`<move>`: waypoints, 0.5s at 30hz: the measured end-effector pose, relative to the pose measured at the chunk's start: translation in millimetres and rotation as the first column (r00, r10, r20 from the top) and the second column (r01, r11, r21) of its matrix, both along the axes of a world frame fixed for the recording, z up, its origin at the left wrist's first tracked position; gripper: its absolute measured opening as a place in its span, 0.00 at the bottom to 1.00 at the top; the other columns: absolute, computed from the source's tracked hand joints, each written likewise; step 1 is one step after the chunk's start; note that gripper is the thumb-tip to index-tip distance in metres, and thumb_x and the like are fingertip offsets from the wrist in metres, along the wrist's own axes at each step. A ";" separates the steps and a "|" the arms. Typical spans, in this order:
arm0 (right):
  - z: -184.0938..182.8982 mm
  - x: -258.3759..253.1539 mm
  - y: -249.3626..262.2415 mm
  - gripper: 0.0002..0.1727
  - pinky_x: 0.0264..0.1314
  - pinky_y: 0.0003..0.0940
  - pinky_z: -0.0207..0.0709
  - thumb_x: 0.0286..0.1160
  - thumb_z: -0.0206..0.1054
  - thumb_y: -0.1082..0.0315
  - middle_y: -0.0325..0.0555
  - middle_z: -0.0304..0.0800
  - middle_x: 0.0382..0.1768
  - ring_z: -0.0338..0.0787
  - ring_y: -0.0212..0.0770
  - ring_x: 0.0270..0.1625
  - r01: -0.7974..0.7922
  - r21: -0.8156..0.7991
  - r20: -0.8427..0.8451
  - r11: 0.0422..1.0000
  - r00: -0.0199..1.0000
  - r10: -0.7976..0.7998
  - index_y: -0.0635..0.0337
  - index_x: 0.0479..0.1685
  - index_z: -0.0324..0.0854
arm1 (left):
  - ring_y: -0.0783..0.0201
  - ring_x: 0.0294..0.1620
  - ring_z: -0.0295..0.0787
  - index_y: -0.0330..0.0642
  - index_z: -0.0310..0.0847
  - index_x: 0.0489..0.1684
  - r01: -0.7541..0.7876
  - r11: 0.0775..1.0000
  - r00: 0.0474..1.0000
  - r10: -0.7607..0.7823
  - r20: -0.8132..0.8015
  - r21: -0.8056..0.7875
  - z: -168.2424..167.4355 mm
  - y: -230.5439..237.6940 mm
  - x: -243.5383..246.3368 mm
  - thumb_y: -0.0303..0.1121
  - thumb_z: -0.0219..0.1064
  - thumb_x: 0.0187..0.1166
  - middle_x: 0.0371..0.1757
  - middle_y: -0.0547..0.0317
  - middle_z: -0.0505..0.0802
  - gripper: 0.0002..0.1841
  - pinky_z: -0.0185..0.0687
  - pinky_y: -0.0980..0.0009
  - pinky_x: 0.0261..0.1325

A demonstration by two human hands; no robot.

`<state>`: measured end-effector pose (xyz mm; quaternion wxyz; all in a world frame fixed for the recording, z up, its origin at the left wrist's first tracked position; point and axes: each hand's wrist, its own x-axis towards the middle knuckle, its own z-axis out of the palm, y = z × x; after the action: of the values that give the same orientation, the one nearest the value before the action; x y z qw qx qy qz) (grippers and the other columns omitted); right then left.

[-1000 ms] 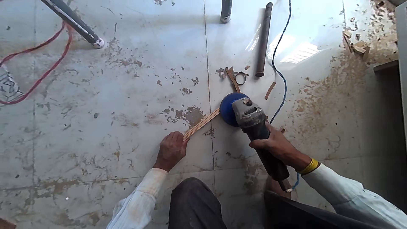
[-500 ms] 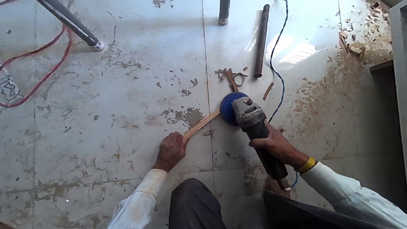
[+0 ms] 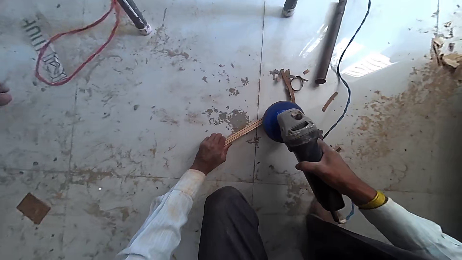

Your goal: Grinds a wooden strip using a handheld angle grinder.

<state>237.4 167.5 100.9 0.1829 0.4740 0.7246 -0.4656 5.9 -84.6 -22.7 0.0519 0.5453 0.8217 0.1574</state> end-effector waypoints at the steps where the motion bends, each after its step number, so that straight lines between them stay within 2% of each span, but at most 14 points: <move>1: -0.6 -3.6 -2.2 0.40 0.35 0.50 0.85 0.40 0.83 0.48 0.42 0.91 0.36 0.92 0.42 0.35 -0.023 0.010 0.005 1.000 1.000 0.023 0.46 0.64 0.79 | 0.40 0.39 0.92 0.26 0.83 0.31 0.001 1.000 1.000 -0.001 -0.001 -0.002 -0.3 -0.2 0.4 0.37 0.66 0.81 0.34 0.38 0.89 0.17 0.86 0.50 0.38; 5: 4.2 -18.6 -9.4 0.42 0.33 0.51 0.82 0.46 0.82 0.46 0.43 0.89 0.33 0.91 0.44 0.33 -0.106 0.011 0.071 0.994 0.992 0.105 0.45 0.70 0.76 | 0.41 0.37 0.91 0.27 0.82 0.29 0.006 1.000 1.000 -0.006 -0.005 -0.014 0.9 -0.3 -0.3 0.36 0.66 0.81 0.33 0.39 0.88 0.17 0.85 0.51 0.37; 7: 5.8 -23.4 -9.1 0.41 0.33 0.51 0.81 0.48 0.82 0.47 0.43 0.89 0.32 0.90 0.44 0.33 -0.124 0.017 0.087 0.992 0.989 0.122 0.45 0.70 0.76 | 0.41 0.37 0.91 0.26 0.83 0.30 0.013 1.000 1.000 -0.013 -0.013 -0.007 1.2 -0.5 -0.5 0.36 0.67 0.81 0.33 0.39 0.88 0.17 0.85 0.51 0.37; 11: 1.9 -24.8 -2.6 0.40 0.33 0.52 0.81 0.48 0.83 0.49 0.44 0.89 0.34 0.90 0.45 0.32 -0.105 0.002 0.095 0.994 0.990 0.105 0.45 0.70 0.76 | 0.43 0.33 0.91 0.28 0.82 0.28 0.028 0.998 0.998 -0.025 -0.058 0.053 -7.2 -1.4 -3.3 0.37 0.64 0.79 0.30 0.41 0.87 0.17 0.84 0.53 0.33; 15: 5.5 -23.4 1.8 0.40 0.34 0.53 0.81 0.51 0.84 0.52 0.48 0.88 0.36 0.89 0.48 0.34 -0.051 -0.008 0.093 0.999 0.994 0.051 0.47 0.71 0.75 | 0.41 0.34 0.92 0.27 0.83 0.28 0.047 0.997 0.999 -0.045 -0.029 0.064 -7.1 -0.4 -4.3 0.36 0.63 0.79 0.31 0.38 0.88 0.18 0.85 0.51 0.33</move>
<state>214.0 169.2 106.3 0.2295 0.4760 0.7260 -0.4402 1.6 -85.0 -29.8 0.0266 0.5677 0.8040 0.1749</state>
